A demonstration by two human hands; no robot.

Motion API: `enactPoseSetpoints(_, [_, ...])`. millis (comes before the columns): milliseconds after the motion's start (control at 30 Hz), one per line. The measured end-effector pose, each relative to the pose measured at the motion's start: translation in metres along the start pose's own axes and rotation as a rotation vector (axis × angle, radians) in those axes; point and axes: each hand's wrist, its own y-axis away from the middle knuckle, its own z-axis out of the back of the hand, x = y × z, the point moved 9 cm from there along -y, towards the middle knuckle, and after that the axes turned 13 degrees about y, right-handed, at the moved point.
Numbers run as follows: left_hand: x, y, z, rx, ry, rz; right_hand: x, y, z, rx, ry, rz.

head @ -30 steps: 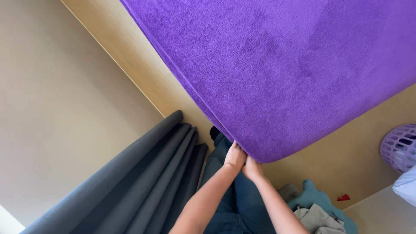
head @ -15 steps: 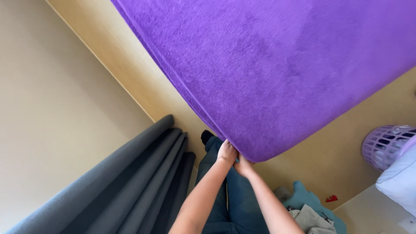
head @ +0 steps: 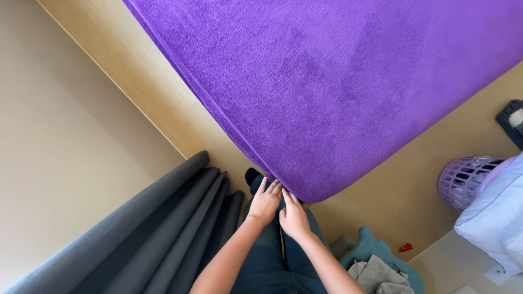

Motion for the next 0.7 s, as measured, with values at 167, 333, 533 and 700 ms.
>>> enactPoseSetpoints(167, [0.046, 0.027, 0.019, -0.339, -0.030, 0.121, 0.036, -0.037, 0.001, 0.039, 0.063, 0.109])
enactPoseSetpoints(333, [0.093, 0.040, 0.077, -0.403, -0.029, 0.307, 0.048, -0.057, -0.024, 0.091, 0.114, 0.102])
enactPoseSetpoints(533, [0.102, 0.014, 0.080, -0.145, 0.164, 0.158, 0.056, -0.060, -0.017, 0.097, 0.155, 0.015])
enactPoseSetpoints(700, [0.114, -0.014, 0.033, -0.178, -0.204, 0.021, 0.011, -0.102, -0.052, 0.146, -0.034, -0.009])
